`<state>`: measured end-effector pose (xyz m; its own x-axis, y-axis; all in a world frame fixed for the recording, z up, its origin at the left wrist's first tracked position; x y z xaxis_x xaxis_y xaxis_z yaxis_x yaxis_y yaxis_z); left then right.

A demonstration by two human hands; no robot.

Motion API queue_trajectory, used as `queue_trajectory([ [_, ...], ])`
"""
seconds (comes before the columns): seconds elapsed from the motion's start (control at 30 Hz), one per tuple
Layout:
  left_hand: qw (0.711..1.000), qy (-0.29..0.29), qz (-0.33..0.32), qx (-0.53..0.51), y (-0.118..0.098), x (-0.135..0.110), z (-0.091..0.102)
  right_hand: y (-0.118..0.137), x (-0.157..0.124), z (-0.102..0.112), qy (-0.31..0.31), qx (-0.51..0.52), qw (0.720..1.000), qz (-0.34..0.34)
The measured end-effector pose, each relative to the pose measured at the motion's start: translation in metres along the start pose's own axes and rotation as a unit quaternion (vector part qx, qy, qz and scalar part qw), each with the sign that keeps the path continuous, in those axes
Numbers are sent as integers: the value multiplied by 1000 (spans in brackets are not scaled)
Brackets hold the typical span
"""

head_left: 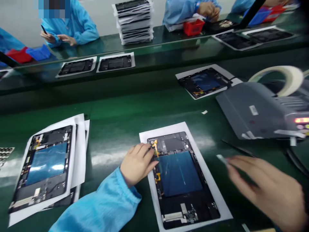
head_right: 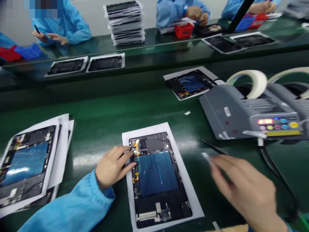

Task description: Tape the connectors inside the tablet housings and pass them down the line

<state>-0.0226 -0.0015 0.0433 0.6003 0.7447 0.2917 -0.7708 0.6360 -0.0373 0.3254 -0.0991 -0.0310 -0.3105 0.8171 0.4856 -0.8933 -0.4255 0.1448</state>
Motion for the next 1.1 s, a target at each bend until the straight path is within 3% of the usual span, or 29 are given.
queue_trajectory([
  [0.07,999,-6,-19,33,3,5,-10,36,30,-18,35,35,997,66],
  [0.17,999,10,-23,25,5,6,-19,77,90,-41,4,44,991,130],
  [0.27,1000,15,-11,4,6,3,-23,97,141,-53,-48,30,986,159],
  [0.37,1000,20,0,-11,5,0,-26,103,166,-58,-70,12,981,180],
  [0.53,999,6,4,-34,4,-2,-27,104,171,-62,-41,7,975,218],
  [0.7,999,32,-1,-34,3,-3,-29,103,165,-66,-16,1,975,221],
  [0.93,999,20,6,-44,2,-2,-26,104,164,-65,-18,10,971,239],
  [1.1,998,41,4,-36,2,-3,-27,105,163,-66,-12,8,971,239],
])
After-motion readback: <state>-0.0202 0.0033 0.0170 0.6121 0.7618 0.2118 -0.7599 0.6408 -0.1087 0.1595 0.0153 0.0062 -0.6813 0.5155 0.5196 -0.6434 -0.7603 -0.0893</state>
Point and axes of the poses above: each hand's wrist, its own x-axis towards the middle knuckle, its own z-axis out of the back of the hand, y = z × x, the point moved 2 cm from there along x, towards the middle knuckle, and after that the axes turned 9 degrees about z, right-handed, at the moved point
